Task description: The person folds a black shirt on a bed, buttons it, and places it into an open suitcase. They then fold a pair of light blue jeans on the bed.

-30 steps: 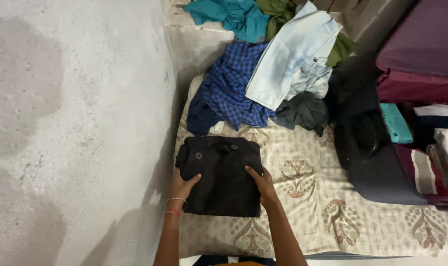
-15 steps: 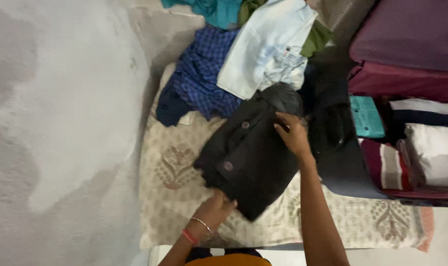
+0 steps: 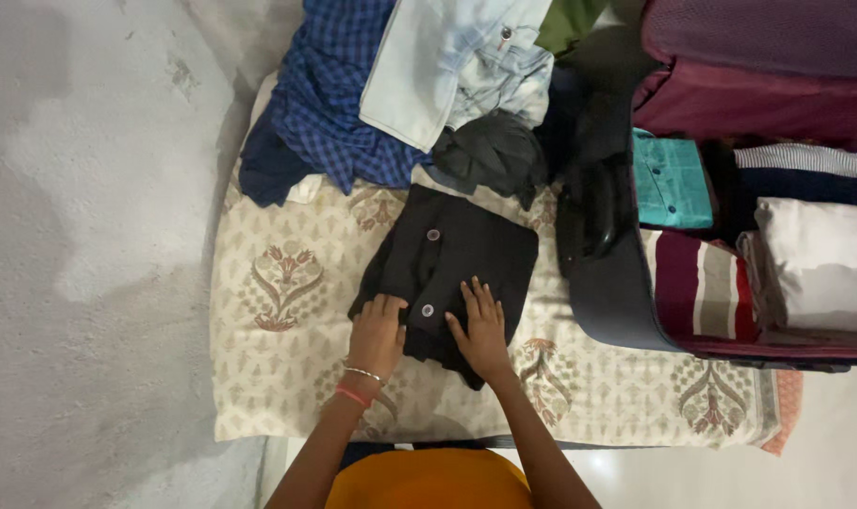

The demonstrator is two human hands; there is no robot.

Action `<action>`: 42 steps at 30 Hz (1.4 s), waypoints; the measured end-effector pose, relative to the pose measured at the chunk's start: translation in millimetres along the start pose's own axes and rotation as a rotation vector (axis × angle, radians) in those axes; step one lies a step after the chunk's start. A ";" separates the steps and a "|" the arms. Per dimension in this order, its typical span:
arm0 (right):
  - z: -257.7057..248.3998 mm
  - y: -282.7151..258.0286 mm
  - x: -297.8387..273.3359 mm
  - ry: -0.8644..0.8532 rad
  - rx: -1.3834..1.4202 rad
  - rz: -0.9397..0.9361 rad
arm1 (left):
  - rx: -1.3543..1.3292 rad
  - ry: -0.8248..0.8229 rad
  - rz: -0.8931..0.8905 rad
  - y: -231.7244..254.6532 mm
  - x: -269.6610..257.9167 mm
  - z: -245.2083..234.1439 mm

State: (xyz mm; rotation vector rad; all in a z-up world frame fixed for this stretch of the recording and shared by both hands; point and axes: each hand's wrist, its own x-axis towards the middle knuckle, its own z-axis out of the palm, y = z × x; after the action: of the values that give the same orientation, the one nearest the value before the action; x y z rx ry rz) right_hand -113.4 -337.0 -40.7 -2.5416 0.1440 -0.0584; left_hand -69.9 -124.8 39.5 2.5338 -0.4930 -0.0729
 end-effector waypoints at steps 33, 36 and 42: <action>-24.7 -66.2 38.1 0.356 0.489 0.136 | -0.166 -0.073 0.170 -19.1 49.7 11.3; -10.1 -64.3 68.2 0.360 0.503 0.187 | -0.264 0.066 0.104 -16.1 83.7 29.3; 37.2 -25.0 97.2 0.308 0.392 0.285 | -0.483 0.030 -0.005 -33.3 113.0 74.2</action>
State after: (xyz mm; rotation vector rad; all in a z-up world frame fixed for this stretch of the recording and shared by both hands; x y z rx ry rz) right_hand -11.8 -307.0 -56.5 -2.0859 0.5572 -0.3324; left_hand 35.0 -177.5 -35.3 2.0598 -0.4005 -0.1376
